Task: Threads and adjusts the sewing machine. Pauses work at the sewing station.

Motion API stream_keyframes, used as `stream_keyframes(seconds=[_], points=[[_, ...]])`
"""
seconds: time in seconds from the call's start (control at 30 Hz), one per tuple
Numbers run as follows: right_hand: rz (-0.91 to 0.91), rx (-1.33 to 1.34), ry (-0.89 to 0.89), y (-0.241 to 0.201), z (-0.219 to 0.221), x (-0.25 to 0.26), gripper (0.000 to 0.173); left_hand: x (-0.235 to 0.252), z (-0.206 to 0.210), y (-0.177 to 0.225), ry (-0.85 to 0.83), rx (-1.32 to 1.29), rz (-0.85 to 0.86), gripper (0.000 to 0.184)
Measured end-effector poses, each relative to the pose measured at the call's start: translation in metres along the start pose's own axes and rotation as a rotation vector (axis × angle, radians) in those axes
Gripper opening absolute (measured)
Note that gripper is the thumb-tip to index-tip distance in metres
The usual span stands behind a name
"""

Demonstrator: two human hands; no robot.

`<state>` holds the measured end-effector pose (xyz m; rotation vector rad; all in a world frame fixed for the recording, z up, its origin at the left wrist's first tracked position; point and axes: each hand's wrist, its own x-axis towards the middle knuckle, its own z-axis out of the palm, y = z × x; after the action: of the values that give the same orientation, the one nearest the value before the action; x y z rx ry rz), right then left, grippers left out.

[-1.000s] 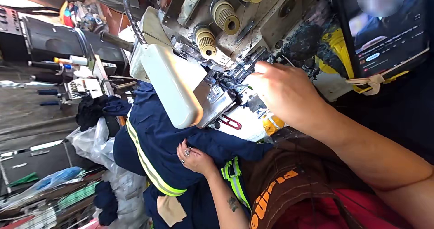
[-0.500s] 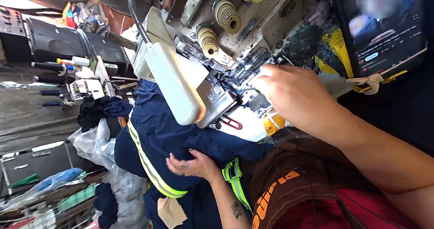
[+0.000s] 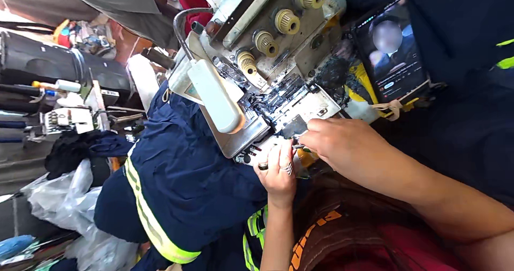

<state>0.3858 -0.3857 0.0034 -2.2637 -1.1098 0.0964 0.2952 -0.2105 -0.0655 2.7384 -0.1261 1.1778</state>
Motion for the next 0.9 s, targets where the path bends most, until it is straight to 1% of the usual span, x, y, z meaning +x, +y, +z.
stream_keyframes(seconds=[0.1,0.23,0.3,0.37,0.43,0.5,0.57,0.73,0.8,0.9], points=[[0.008,0.019,-0.058,0.012,-0.009,-0.001,0.007,-0.009,0.001,-0.002,-0.003,0.003,-0.030,0.009],[0.135,0.089,0.024,0.024,-0.022,0.012,0.012,-0.022,0.002,-0.011,0.061,0.023,-0.131,0.010],[0.197,0.123,0.027,0.028,-0.019,0.027,0.015,-0.029,0.006,-0.011,0.095,0.016,-0.178,0.008],[0.243,0.163,-0.011,0.031,-0.010,0.044,0.014,-0.034,0.011,-0.012,0.101,0.019,-0.171,0.012],[0.290,0.194,-0.050,0.030,-0.002,0.057,0.018,-0.039,0.019,-0.014,0.101,0.034,-0.168,0.013],[0.288,0.232,-0.062,0.029,0.004,0.063,0.019,-0.045,0.023,-0.015,0.073,0.054,-0.182,0.012],[0.249,0.276,-0.044,0.030,0.010,0.066,0.020,-0.049,0.025,-0.016,0.047,0.068,-0.197,0.017],[0.286,0.288,-0.161,0.027,0.005,0.080,0.021,-0.052,0.024,-0.015,-0.021,0.073,-0.204,0.029],[0.280,0.286,-0.150,0.026,0.006,0.083,0.021,-0.051,0.024,-0.015,-0.022,0.072,-0.204,0.030],[0.249,0.298,-0.134,0.025,0.010,0.087,0.021,-0.050,0.025,-0.014,-0.015,0.086,-0.209,0.024]])
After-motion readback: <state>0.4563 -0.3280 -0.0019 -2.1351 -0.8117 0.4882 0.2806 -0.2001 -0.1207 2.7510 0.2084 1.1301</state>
